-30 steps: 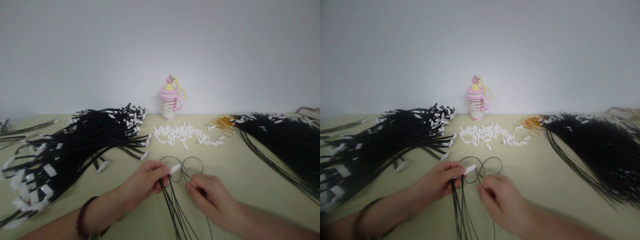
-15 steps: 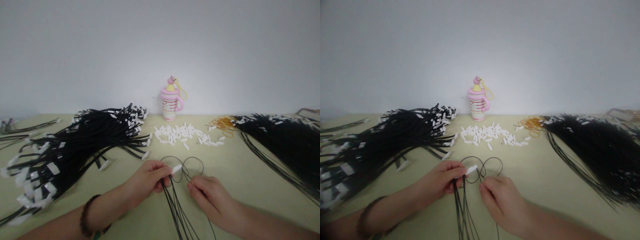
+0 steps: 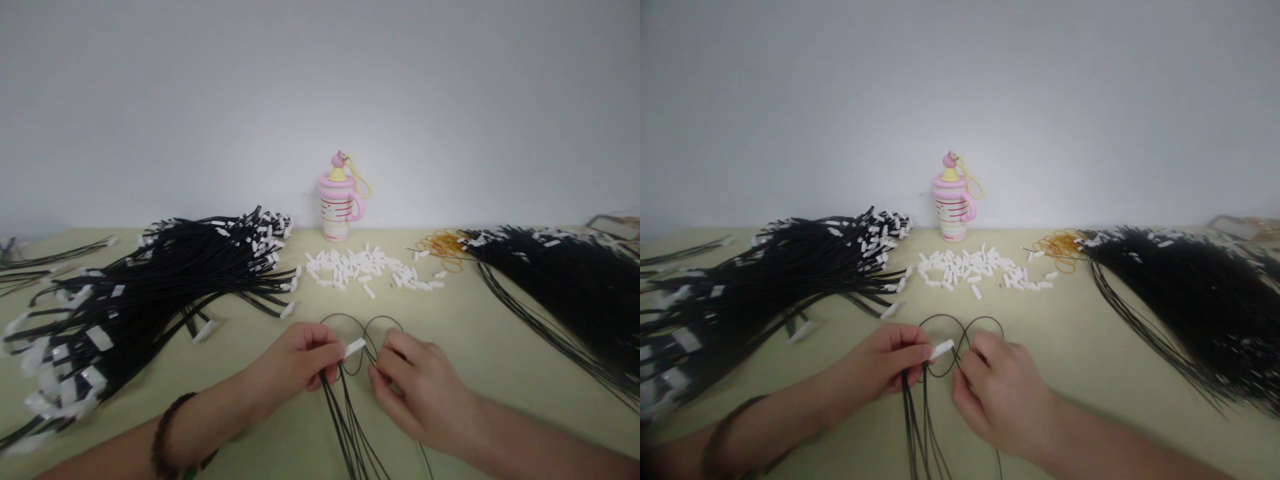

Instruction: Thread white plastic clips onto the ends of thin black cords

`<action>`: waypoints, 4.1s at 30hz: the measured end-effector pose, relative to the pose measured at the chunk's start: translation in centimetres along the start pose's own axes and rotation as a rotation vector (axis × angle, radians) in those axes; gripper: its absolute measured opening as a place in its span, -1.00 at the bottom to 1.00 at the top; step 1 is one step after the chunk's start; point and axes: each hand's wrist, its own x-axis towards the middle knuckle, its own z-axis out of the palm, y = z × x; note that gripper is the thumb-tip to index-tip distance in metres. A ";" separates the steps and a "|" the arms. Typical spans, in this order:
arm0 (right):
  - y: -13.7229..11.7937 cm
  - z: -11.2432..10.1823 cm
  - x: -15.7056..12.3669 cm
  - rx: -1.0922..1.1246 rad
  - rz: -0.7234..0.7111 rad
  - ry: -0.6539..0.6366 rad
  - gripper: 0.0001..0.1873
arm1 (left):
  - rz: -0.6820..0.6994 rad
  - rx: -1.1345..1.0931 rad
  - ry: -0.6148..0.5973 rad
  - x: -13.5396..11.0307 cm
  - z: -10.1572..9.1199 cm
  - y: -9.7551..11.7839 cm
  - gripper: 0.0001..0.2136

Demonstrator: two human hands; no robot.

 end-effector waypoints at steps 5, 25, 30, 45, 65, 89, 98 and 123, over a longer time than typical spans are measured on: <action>-0.2 0.1 0.0 0.151 -0.064 0.082 -0.89 | 0.035 0.098 -0.037 0.0 0.2 -0.2 -0.77; -0.6 0.4 0.1 0.414 -0.056 0.048 -0.89 | 0.028 0.102 -0.064 -0.1 0.2 -0.5 -0.77; -0.2 0.4 0.1 0.419 -0.007 0.093 -0.89 | 0.012 0.047 0.002 0.0 0.0 -0.2 -0.77; 2.9 0.5 1.2 1.051 0.271 -0.096 -0.75 | 0.290 -0.001 -0.263 -4.9 -2.2 4.0 -0.83; -2.1 -1.3 -0.2 0.434 0.119 -0.163 -0.83 | 0.138 0.224 0.026 0.0 0.7 -0.6 -0.79; -1.4 -1.0 -1.0 0.868 0.358 -0.435 -0.90 | 0.027 0.128 0.009 0.2 0.2 -0.3 -0.76; -2.2 -0.1 -1.9 0.388 -0.056 -0.252 -0.88 | 0.054 0.157 -0.001 0.2 0.0 -0.7 -0.75; 7.3 -10.6 2.8 1.656 0.519 0.607 -0.84 | -0.020 -0.045 0.095 0.0 0.3 0.1 -0.76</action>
